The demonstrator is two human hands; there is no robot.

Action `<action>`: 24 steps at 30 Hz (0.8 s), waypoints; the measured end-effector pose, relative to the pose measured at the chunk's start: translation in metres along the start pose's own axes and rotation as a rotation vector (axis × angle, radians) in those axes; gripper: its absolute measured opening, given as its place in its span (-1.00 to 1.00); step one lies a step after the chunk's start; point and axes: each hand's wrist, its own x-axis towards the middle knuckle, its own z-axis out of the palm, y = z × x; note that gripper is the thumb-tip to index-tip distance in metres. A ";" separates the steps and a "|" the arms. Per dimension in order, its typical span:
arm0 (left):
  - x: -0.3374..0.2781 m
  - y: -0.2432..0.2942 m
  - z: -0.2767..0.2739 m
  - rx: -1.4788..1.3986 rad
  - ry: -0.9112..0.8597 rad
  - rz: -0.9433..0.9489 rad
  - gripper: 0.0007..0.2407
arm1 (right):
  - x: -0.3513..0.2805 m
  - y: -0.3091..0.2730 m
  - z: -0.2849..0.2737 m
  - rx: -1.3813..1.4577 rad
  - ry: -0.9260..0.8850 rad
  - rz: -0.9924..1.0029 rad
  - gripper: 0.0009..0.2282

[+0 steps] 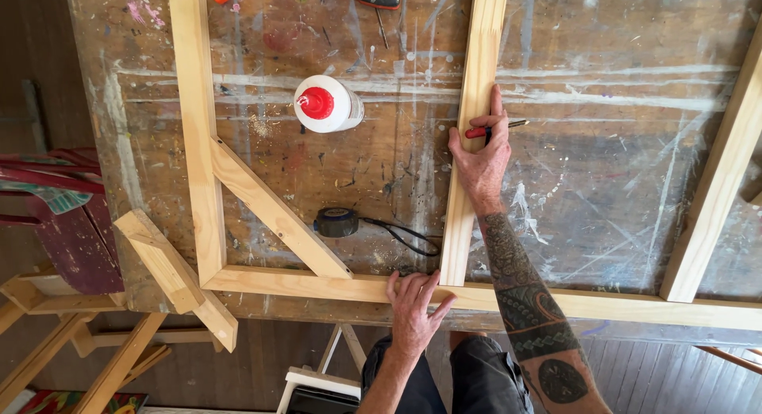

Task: Measuring and marking wooden frame components for assembly

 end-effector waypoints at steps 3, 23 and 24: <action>0.000 -0.001 0.002 -0.002 -0.006 -0.006 -0.50 | 0.001 0.001 0.000 0.009 0.005 -0.028 -0.70; -0.003 -0.003 0.005 -0.001 -0.002 -0.004 -0.49 | 0.000 0.002 0.002 -0.041 0.031 -0.061 -0.69; -0.002 -0.002 0.004 -0.001 0.000 -0.004 -0.49 | 0.000 0.004 0.002 -0.041 0.030 -0.062 -0.69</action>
